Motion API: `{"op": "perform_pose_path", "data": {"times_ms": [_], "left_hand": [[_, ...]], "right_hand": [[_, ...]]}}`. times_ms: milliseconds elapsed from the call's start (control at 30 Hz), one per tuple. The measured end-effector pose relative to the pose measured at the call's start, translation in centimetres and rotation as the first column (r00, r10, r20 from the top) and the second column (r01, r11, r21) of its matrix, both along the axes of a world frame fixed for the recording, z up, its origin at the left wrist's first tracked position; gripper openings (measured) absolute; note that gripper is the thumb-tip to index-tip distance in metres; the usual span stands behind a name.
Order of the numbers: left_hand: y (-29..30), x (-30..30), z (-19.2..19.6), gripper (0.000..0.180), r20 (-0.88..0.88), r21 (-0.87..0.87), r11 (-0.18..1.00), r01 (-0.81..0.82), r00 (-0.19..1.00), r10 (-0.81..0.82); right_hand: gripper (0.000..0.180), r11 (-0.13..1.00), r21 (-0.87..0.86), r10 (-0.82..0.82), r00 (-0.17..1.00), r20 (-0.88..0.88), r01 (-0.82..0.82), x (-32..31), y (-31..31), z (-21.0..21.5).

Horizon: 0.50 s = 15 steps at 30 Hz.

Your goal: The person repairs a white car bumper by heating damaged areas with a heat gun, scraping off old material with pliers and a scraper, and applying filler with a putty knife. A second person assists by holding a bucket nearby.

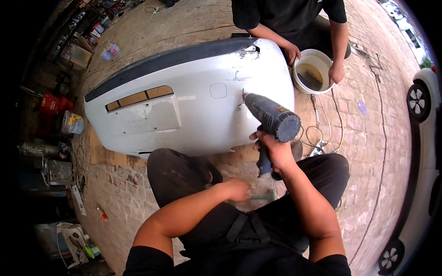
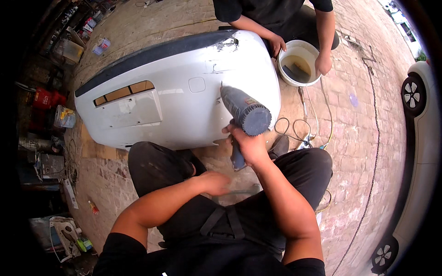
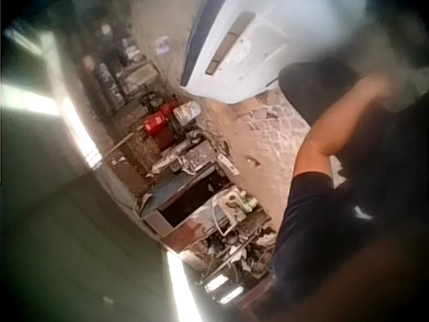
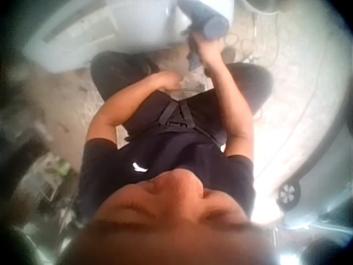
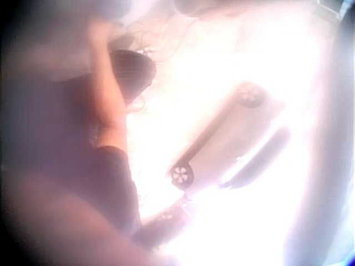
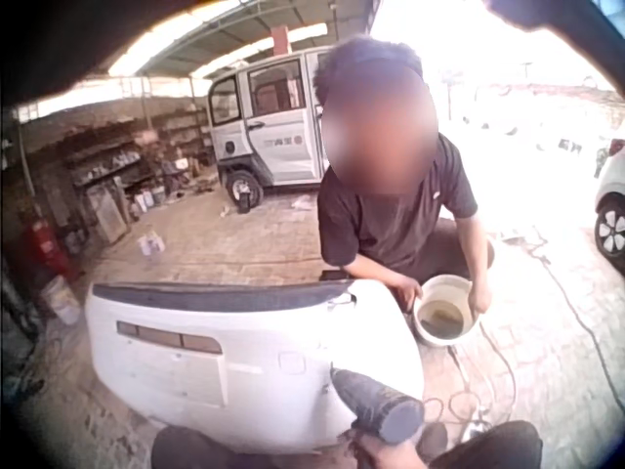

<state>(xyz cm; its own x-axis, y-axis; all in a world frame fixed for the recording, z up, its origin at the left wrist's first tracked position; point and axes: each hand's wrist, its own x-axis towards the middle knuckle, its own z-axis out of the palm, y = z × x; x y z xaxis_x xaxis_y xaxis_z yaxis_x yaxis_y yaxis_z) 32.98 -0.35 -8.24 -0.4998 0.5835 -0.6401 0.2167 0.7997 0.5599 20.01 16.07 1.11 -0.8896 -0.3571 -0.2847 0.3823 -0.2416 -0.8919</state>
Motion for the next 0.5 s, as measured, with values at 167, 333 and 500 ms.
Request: {"op": "perform_pose_path", "data": {"times_ms": [167,333,500], "left_hand": [[0.0,0.4,-0.7,0.045,0.024,-0.008,1.000,-0.016,1.000,0.016],[0.5,-0.4,0.0,0.046,0.042,-0.024,0.999,0.023,0.999,-0.022],[0.5,0.0,-0.6,0.046,-0.002,0.029,1.000,-0.012,1.000,0.012]], "right_hand": [[0.017,1.000,-0.001,-0.014,0.999,0.044,0.015,0.0,0.0,0.1],[0.021,1.000,-0.023,-0.017,0.998,0.061,0.018,0.0,0.4,0.1],[0.019,1.000,0.010,0.007,0.999,0.031,-0.007,0.5,0.7,-0.4]]}}
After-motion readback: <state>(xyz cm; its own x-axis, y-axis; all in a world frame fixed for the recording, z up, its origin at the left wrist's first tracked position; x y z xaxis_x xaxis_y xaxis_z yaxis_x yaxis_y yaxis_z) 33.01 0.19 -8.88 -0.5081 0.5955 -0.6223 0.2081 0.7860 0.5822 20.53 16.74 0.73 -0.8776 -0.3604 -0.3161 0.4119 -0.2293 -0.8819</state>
